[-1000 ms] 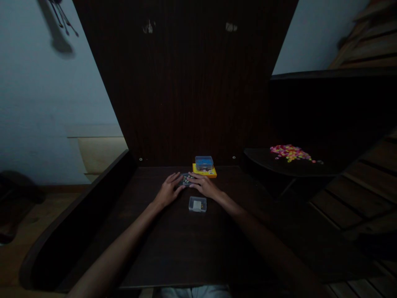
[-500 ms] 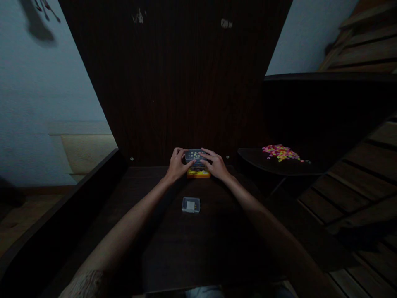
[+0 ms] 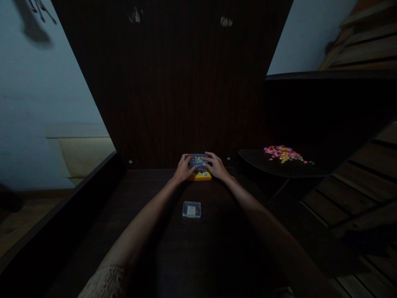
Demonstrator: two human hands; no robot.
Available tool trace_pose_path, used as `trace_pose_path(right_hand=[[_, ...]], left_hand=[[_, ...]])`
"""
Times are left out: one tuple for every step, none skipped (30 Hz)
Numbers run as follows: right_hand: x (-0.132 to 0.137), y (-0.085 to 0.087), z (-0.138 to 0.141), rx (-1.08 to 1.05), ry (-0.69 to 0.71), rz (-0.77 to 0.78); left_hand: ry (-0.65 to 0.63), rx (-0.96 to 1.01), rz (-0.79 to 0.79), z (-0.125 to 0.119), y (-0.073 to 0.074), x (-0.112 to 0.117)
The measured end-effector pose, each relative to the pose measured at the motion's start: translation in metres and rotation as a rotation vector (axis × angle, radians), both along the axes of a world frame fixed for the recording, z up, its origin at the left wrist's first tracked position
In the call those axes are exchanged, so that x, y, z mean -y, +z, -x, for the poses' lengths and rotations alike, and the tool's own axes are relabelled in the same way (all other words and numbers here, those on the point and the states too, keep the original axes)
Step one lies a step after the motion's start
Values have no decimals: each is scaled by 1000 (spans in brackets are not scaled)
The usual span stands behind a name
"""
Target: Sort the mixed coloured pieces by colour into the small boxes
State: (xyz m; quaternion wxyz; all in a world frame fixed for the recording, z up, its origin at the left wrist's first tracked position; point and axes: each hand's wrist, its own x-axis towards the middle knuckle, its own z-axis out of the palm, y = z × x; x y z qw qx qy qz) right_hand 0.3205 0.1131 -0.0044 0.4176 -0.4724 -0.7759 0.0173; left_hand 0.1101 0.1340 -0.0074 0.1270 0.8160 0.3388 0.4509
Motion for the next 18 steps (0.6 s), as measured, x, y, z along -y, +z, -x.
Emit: trace_pose_path(right_hand=[[-1,-2,-1,-1,-7,4],[-1,-4,-1,-3,-15,6],[-2,-5,-2,-6,-23,9],[-2,-6,-2,-8,-28,13],[-2,-6,-2,-7,-31,20],[-2,-6,-2,-3,-31,27],[-2,-6,-2,5,-31,36],[-1,-5,-2,17,-31,44],[0,-3,-2,33,-33,51],[2,-1,-1,49,-37,54],[5,1,0,64,-42,53],[9,3,0,75,-45,48],[14,5,0,81,-44,40],[20,7,0,81,-39,28],[27,8,0,78,-30,14],[35,8,0,73,-18,0],[44,7,-1,66,-6,-14],[54,5,-1,59,5,-25]], left_hand=[[-6,-10,10,0,-2,0],[-10,-16,21,0,-3,-1],[-14,-22,32,0,-4,-1],[-19,-30,41,0,-5,0],[-26,-40,48,0,-5,0],[-34,-54,52,0,-4,0],[-42,-68,53,1,-3,1],[-50,-80,54,1,-2,2],[-54,-89,52,1,0,3],[-54,-93,49,2,2,5],[-49,-91,47,3,4,8],[-41,-88,45,5,7,13],[-32,-85,44,8,9,18],[-26,-84,46,12,11,25],[-35,-96,50,17,12,34],[-52,-111,56,23,14,43],[-86,-135,61,30,15,54],[-129,-169,75,38,15,66]])
